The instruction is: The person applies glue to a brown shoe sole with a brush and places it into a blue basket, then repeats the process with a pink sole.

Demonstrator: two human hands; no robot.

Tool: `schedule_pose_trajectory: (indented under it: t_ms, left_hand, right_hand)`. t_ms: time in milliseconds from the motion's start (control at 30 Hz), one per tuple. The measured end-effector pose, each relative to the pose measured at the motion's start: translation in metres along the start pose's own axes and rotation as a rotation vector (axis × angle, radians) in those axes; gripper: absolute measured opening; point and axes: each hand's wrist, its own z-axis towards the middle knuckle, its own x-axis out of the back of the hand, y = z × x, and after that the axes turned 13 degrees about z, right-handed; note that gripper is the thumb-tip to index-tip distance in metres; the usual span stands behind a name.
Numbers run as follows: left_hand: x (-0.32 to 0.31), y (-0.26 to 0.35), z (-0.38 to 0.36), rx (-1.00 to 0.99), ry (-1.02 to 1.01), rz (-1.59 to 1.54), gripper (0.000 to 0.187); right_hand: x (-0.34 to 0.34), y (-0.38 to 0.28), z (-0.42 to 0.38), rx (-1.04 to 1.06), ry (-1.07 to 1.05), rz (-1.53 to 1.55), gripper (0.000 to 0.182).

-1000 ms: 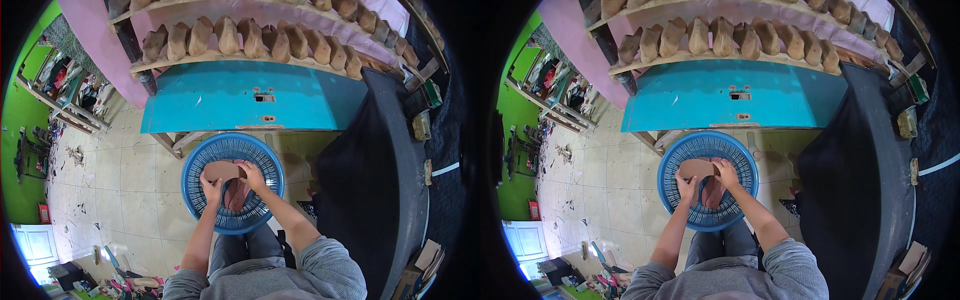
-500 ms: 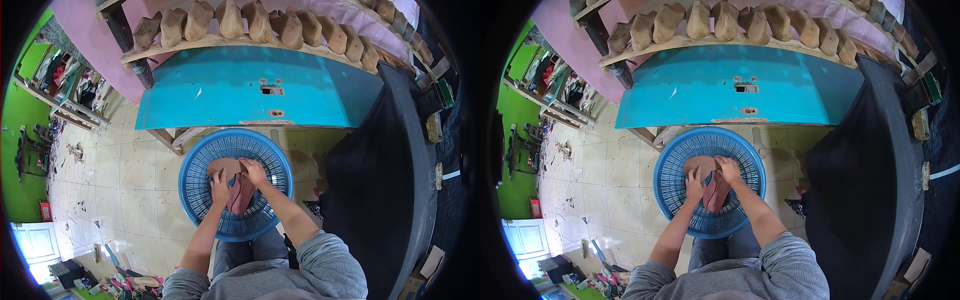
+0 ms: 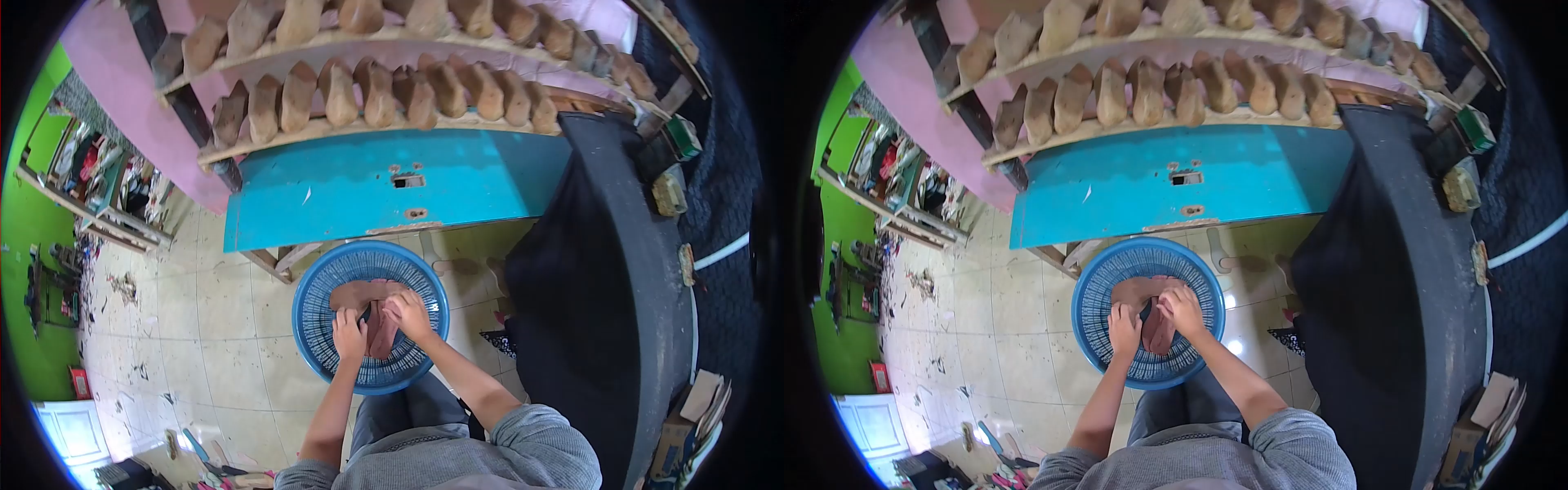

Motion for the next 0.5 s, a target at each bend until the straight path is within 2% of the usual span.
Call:
schedule_pose_trajectory:
  t_ms: [133,233,367,500]
  left_hand:
    - [0.074,0.034,-0.008,-0.112,0.094,-0.134,0.017]
    - [0.132,0.060,-0.016,-0.213,0.101,-0.193,0.015]
    - [0.179,0.079,-0.032,-0.319,0.168,-0.260,0.014]
    - [0.207,0.093,-0.055,-0.415,0.139,-0.345,0.015]
  right_hand:
    - [0.056,-0.069,-0.022,0.016,0.173,0.093,0.019]
    - [0.102,-0.121,-0.037,-0.033,0.207,0.135,0.018]
    - [0.152,-0.169,-0.062,-0.002,0.333,0.021,0.019]
    - [0.191,-0.213,-0.100,-0.091,0.537,-0.072,0.018]
